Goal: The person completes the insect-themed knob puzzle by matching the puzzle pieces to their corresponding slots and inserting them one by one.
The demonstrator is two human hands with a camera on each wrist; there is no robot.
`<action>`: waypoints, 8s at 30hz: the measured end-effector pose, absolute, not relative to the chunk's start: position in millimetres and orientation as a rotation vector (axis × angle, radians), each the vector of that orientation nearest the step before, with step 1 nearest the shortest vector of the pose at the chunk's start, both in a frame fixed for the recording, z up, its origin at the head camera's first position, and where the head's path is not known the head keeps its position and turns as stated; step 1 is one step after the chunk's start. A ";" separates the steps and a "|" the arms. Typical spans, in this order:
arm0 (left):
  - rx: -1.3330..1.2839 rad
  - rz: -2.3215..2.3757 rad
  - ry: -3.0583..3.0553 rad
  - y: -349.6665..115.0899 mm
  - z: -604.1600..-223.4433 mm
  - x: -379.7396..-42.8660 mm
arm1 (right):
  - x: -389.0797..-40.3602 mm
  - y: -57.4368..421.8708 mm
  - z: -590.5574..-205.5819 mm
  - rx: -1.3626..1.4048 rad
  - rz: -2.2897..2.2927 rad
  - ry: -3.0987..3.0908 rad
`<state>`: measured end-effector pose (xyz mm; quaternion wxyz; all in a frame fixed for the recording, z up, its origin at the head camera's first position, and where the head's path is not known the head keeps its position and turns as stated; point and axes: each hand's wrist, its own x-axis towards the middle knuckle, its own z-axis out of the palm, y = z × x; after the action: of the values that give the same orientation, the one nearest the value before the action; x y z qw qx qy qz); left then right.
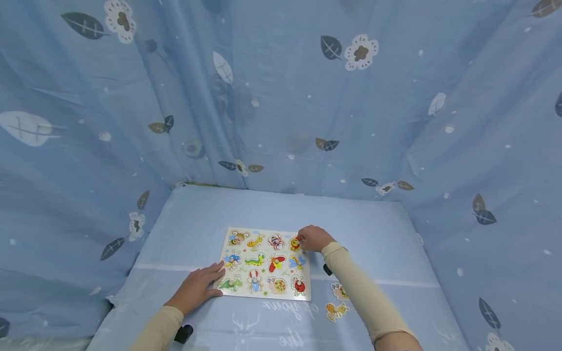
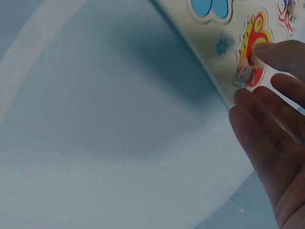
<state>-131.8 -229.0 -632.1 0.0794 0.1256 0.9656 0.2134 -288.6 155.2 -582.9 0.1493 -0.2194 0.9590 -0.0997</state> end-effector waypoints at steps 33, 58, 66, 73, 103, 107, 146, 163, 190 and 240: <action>0.343 0.591 2.865 -226.6 -633.6 -133.5 | -172.1 256.0 -587.4 -0.500 -0.342 2.592; 0.368 0.622 2.864 -229.0 -627.9 -130.7 | -166.2 250.9 -591.4 -0.680 -0.243 2.692; 0.391 0.629 2.879 -228.7 -627.2 -129.3 | -182.1 227.4 -584.8 -0.719 -0.244 2.716; 0.361 0.625 2.873 -227.4 -627.6 -130.2 | -194.5 181.2 -573.6 -0.863 -0.332 2.633; 0.336 0.584 2.891 -224.1 -628.1 -132.6 | -187.7 87.2 -602.5 -1.190 -0.226 2.644; 0.330 0.586 2.883 -224.2 -626.7 -131.6 | -187.0 86.4 -601.5 -1.168 -0.219 2.632; 0.365 0.606 2.893 -225.1 -627.7 -131.2 | -171.0 211.6 -579.4 -0.746 -0.355 2.684; 0.352 0.601 2.893 -225.2 -628.1 -131.0 | -142.6 242.3 -610.2 -0.688 -0.349 2.572; 0.375 0.633 2.893 -230.5 -628.9 -130.6 | -171.5 213.4 -584.3 -0.784 -0.359 2.581; 0.297 0.608 2.880 -226.3 -630.9 -131.5 | -290.4 1.6 -607.9 -1.117 -0.237 2.857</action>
<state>-131.5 -226.3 -630.9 0.0913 0.1000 0.9694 0.2047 -290.4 1.6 -607.9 0.0326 -0.3629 0.9280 -0.0771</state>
